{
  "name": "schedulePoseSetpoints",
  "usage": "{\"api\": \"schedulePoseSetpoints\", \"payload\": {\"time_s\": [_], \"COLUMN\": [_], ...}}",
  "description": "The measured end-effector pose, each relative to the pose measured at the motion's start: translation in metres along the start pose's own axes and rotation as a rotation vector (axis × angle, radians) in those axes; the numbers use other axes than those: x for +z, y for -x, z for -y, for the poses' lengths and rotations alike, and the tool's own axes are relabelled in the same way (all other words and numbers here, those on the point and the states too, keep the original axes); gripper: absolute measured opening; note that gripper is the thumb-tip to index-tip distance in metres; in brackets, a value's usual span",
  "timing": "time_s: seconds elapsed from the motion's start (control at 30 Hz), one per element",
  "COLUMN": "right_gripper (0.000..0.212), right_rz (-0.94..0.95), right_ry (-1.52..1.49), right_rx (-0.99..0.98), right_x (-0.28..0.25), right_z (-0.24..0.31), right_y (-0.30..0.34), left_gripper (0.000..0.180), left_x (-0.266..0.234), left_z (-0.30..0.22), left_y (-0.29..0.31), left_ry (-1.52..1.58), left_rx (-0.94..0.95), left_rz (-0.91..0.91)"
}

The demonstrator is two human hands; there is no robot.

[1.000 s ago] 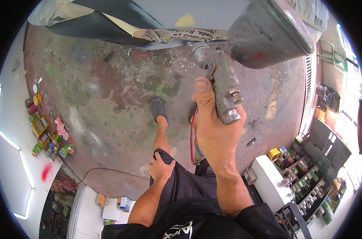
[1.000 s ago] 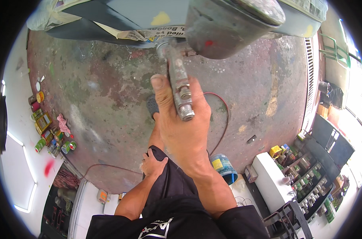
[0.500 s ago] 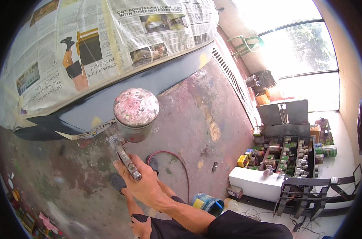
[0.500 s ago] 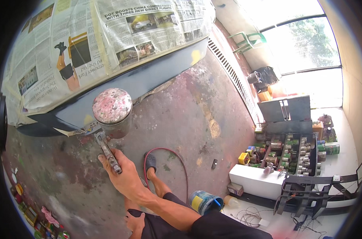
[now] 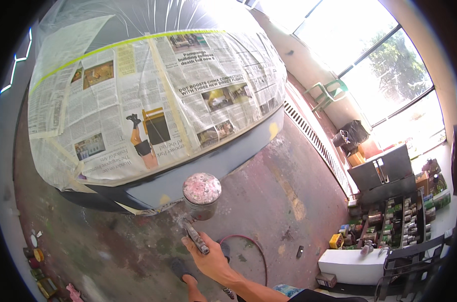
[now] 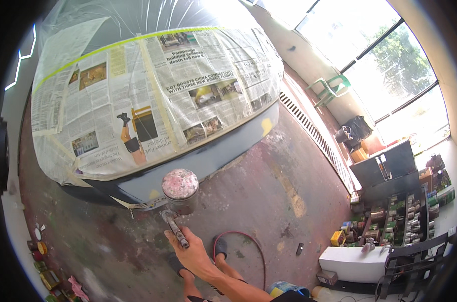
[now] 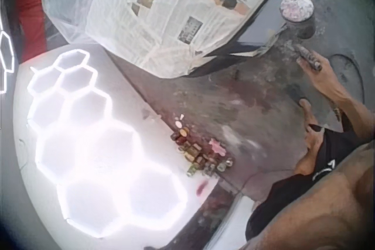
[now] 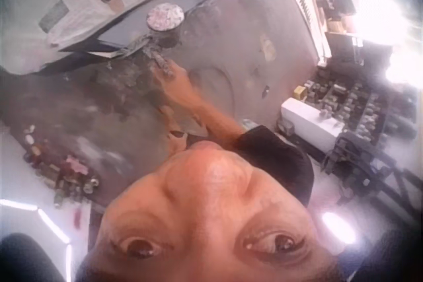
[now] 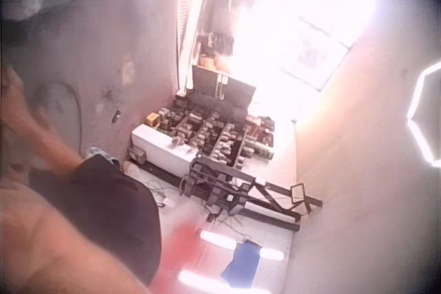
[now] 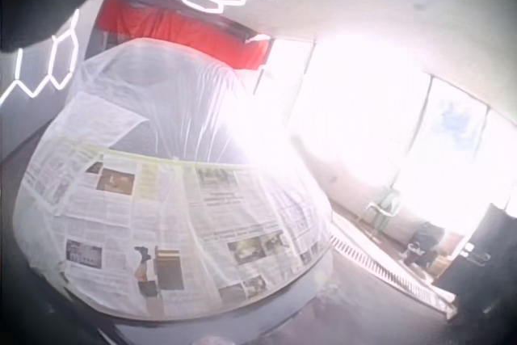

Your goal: The person removes a plastic sheet from a car, retrieves a new plastic bag, and discards the old sheet. Then the person squats, mixes paint from several cans into a spray gun, connects an air hose, and begins spray painting the car's hood.

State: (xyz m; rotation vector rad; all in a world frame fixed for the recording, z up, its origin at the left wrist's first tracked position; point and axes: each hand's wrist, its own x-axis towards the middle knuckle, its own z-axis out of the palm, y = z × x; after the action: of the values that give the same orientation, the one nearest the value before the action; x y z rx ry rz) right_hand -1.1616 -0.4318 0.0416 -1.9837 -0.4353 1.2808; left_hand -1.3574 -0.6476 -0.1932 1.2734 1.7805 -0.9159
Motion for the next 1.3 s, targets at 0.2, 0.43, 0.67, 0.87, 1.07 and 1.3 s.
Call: {"api": "schedulePoseSetpoints", "payload": {"time_s": [0.2,0.43,0.67,0.87,1.07,1.3], "right_gripper": [0.046,0.038,0.037,0.038,0.038,0.039], "right_rz": [-0.032,-0.06,-0.084,-0.123,-0.111,-0.205], "right_ry": [-0.011,-0.031,-0.053,-0.029,-0.06,-0.048], "right_rx": [-0.108,-0.131,-0.184,-0.245,-0.188,-0.271], "right_x": [-0.007,0.003,0.013,0.007,0.009,0.007], "right_z": [-0.005,-0.018,-0.021,-0.03,-0.025,-0.032], "right_y": [0.006,-0.005,-0.003,-0.014,-0.014,-0.02], "left_gripper": [0.113,0.108,0.106,0.104,0.101,0.1], "left_x": [0.013,0.021,0.019,0.019,0.016,0.017], "left_z": [-0.003,0.048,0.046,0.04,0.039,0.039], "left_y": [-0.002,0.02,0.029,0.031,0.033,0.03], "left_ry": [0.014,0.013,0.064,0.084,0.085,0.077], "left_rx": [0.015,-0.016,0.0,-0.015,-0.018,-0.012], "left_rz": [0.002,0.068,0.068,0.071,0.07,0.06]}}
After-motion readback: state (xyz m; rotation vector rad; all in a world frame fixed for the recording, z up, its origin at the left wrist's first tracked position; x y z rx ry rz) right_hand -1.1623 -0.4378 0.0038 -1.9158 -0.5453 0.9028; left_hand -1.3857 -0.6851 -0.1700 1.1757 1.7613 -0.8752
